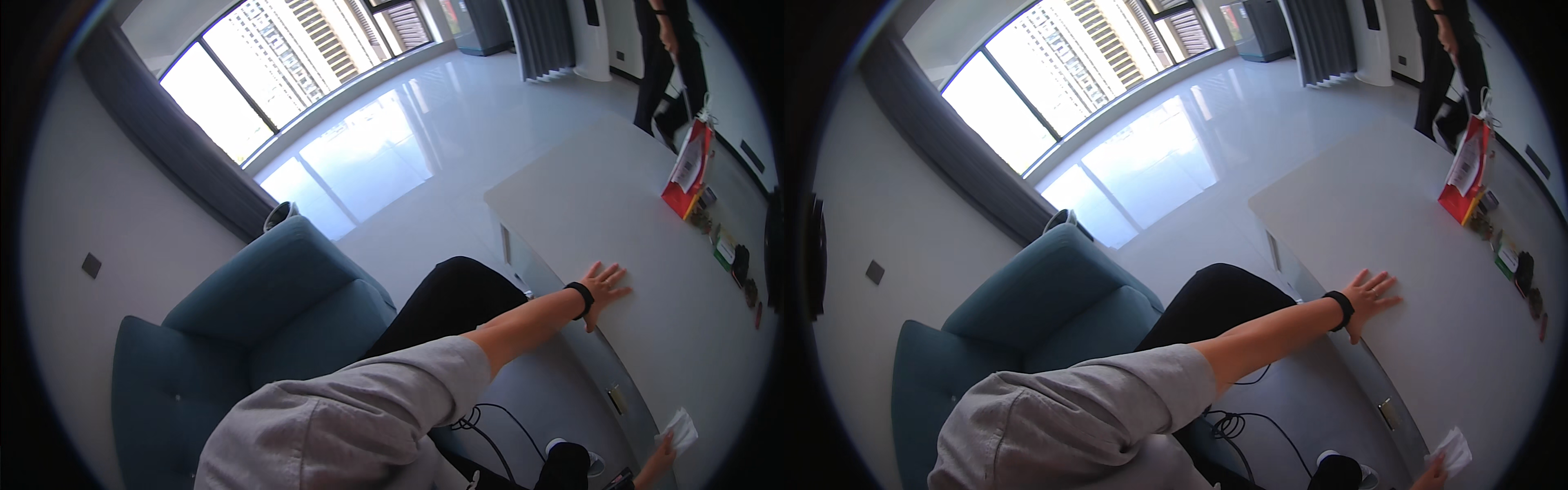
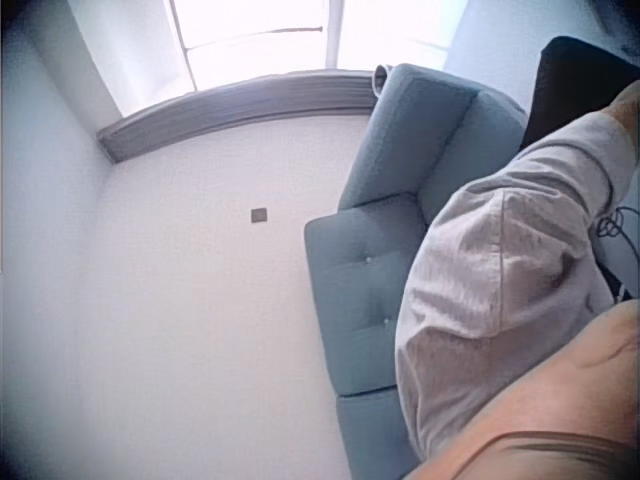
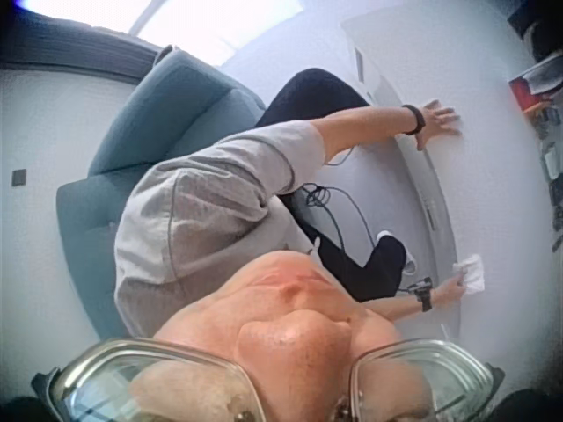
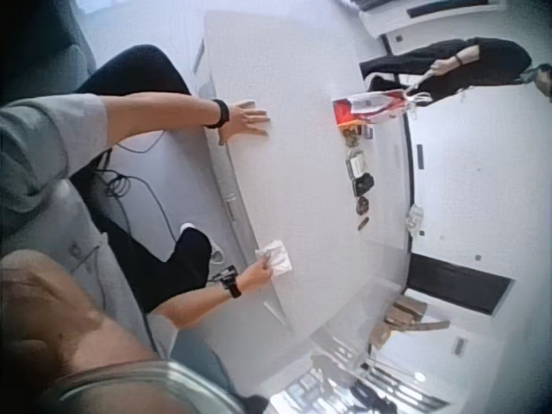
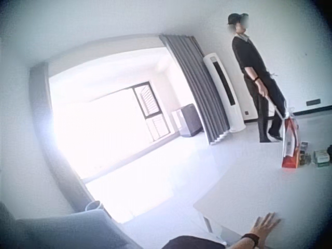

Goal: The person wipes a white table with a cloth, moving several small items including a mobile phone, a box, and a bag to clean underneath them.

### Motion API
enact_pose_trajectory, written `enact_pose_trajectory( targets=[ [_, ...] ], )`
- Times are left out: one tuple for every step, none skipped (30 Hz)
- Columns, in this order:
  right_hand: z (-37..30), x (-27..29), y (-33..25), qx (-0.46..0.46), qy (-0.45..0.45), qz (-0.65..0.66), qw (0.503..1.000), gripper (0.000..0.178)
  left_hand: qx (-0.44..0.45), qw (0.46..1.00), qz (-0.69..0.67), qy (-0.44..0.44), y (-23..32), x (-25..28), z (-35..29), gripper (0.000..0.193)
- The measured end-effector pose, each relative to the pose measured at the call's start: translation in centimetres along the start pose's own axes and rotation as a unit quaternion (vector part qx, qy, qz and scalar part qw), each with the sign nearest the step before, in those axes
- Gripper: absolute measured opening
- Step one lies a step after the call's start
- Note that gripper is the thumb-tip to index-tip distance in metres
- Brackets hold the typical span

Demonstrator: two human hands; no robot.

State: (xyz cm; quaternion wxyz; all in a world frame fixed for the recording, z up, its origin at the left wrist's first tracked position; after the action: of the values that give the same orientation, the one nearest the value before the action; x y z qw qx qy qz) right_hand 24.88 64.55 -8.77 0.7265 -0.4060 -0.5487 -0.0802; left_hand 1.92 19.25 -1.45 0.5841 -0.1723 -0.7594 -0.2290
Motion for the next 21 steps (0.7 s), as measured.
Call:
enact_pose_trajectory(
  targets=[
    [-2.1,1.8,-4.5,-0.028,-0.057,0.001,0.998,0.060,0.000,1.000,0.001,0.004,-0.7,-0.2,-0.2,0.133],
    [-4.6,4.2,-8.3,-0.061,-0.108,-0.002,0.992,0.069,-0.012,1.000,0.002,0.010,-0.7,-0.4,0.0,0.133],
    [-4.4,4.1,-9.5,-0.027,-0.103,0.005,0.994,0.067,0.002,1.000,0.001,0.009,-1.4,-0.6,-0.2,0.133],
    [-4.5,4.4,-10.1,0.000,-0.092,0.011,0.996,0.065,0.000,1.000,0.001,0.007,-1.3,-0.6,0.0,0.134],
    [-4.8,4.8,-10.7,0.027,-0.081,0.016,0.996,0.064,-0.002,1.000,-0.001,0.005,-1.3,-0.7,0.0,0.134],
    [-4.5,4.4,-10.2,0.039,-0.069,0.013,0.997,0.065,-0.005,1.000,0.001,0.007,-1.3,-0.6,0.1,0.134],
    [-3.9,3.6,-9.1,0.034,-0.067,0.007,0.997,0.066,-0.004,1.000,0.001,0.007,-1.4,-0.7,0.0,0.134],
    [-3.4,2.9,-7.6,0.023,-0.065,-0.001,0.998,0.068,-0.008,1.000,-0.002,0.009,-1.1,-0.7,0.2,0.134],
    [-2.9,2.4,-6.3,0.014,-0.065,-0.007,0.998,0.069,-0.011,1.000,-0.005,0.012,-1.0,-0.7,0.2,0.134],
    [-2.6,1.9,-5.3,0.007,-0.065,-0.011,0.998,0.071,-0.011,1.000,-0.005,0.010,-1.0,-0.7,0.1,0.134],
    [-2.1,1.4,-4.4,0.001,-0.065,-0.013,0.998,0.072,-0.008,1.000,-0.006,0.009,-1.1,-0.7,0.0,0.133],
    [-1.8,1.1,-3.5,-0.006,-0.067,-0.014,0.998,0.074,-0.004,1.000,-0.006,0.008,-1.2,-0.6,-0.1,0.133],
    [-1.5,0.8,-2.8,-0.011,-0.066,-0.015,0.998,0.075,-0.004,1.000,-0.007,0.007,-1.3,-0.5,-0.1,0.133],
    [-1.6,0.9,-2.3,-0.024,-0.069,-0.012,0.997,0.077,-0.010,1.000,-0.008,0.012,-1.1,-0.3,0.0,0.132],
    [-1.4,1.2,-2.2,-0.025,-0.059,-0.015,0.998,0.075,-0.015,1.000,-0.010,0.017,-0.8,-0.2,0.1,0.131],
    [-1.4,1.6,-1.9,-0.031,-0.051,-0.012,0.998,0.074,-0.019,1.000,-0.011,0.016,-0.5,-0.1,0.1,0.131],
    [-1.5,2.0,-1.5,-0.038,-0.043,-0.008,0.998,0.073,-0.018,1.000,-0.009,0.016,-0.3,-0.1,0.2,0.130],
    [-1.8,2.6,-1.1,-0.048,-0.034,-0.003,0.998,0.071,-0.019,1.000,-0.007,0.015,0.1,-0.1,0.2,0.129],
    [-1.8,1.9,-2.2,-0.049,-0.037,0.007,0.998,0.070,-0.007,1.000,-0.005,0.013,-0.9,-0.2,-0.3,0.129],
    [-1.8,2.5,-2.1,-0.056,-0.027,0.018,0.998,0.069,-0.005,1.000,-0.011,0.014,-1.1,-0.2,-0.5,0.128],
    [-2.2,3.2,-2.4,-0.066,-0.015,0.033,0.997,0.068,-0.002,1.000,-0.017,0.017,-1.2,-0.1,-0.5,0.128]
  ],
)
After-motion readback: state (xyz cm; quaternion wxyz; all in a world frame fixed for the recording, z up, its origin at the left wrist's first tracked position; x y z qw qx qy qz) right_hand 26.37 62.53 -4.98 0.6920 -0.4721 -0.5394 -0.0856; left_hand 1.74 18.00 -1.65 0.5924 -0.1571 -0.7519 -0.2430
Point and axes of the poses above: each hand's wrist, its own z-axis towards the middle knuckle, its own x-axis out of the back of the hand, y = z × x, the point moved 8 cm from there along z, towards the middle knuckle, and after that the axes turned 3 degrees about x, right-handed, at the moved point
